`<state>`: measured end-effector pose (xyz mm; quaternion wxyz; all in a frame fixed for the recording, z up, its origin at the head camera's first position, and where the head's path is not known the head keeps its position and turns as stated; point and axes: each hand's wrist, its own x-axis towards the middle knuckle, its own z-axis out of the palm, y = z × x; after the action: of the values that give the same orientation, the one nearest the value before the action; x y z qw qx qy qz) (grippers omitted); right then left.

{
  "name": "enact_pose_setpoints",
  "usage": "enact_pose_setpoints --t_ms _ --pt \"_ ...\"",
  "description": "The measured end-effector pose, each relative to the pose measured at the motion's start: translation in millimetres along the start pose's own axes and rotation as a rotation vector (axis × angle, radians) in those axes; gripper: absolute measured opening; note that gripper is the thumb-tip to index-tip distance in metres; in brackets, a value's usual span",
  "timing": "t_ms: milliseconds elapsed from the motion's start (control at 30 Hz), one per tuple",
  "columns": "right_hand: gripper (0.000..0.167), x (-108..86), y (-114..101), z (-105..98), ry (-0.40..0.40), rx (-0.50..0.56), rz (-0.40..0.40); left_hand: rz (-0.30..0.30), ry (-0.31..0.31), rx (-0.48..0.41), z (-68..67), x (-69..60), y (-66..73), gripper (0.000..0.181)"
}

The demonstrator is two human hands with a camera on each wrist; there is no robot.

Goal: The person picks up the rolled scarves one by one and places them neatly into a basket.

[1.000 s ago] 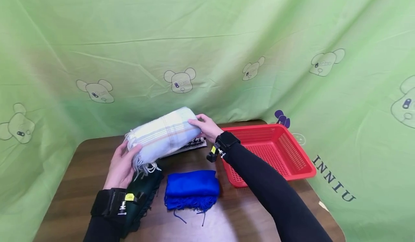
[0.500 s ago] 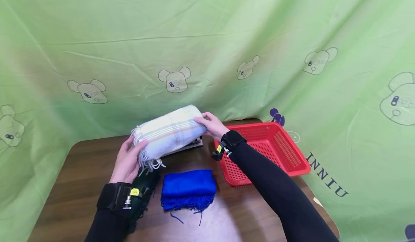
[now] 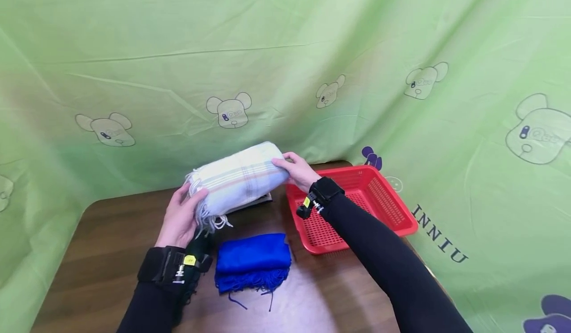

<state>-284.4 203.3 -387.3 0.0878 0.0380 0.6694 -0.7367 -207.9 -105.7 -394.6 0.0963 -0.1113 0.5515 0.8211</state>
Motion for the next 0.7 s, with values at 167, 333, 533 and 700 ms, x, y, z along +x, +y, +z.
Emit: enact_pose_setpoints --t_ms 167,333,533,700 --pt "0.017 -1.5 -2 -10 0.012 -0.010 0.005 -0.003 -0.010 0.023 7.6 2.3 -1.1 0.084" --pt "0.016 -4.3 -6 -18 0.026 -0.009 -0.004 -0.002 -0.019 0.044 15.5 4.7 -1.9 0.083" --pt "0.014 -11.4 -10 -28 0.040 -0.008 -0.010 -0.011 -0.027 0.058 25.1 8.0 -4.7 0.083" --pt "0.012 -15.7 -11 -39 0.060 0.003 -0.010 -0.016 -0.047 0.063 33.7 9.8 -7.0 0.082"
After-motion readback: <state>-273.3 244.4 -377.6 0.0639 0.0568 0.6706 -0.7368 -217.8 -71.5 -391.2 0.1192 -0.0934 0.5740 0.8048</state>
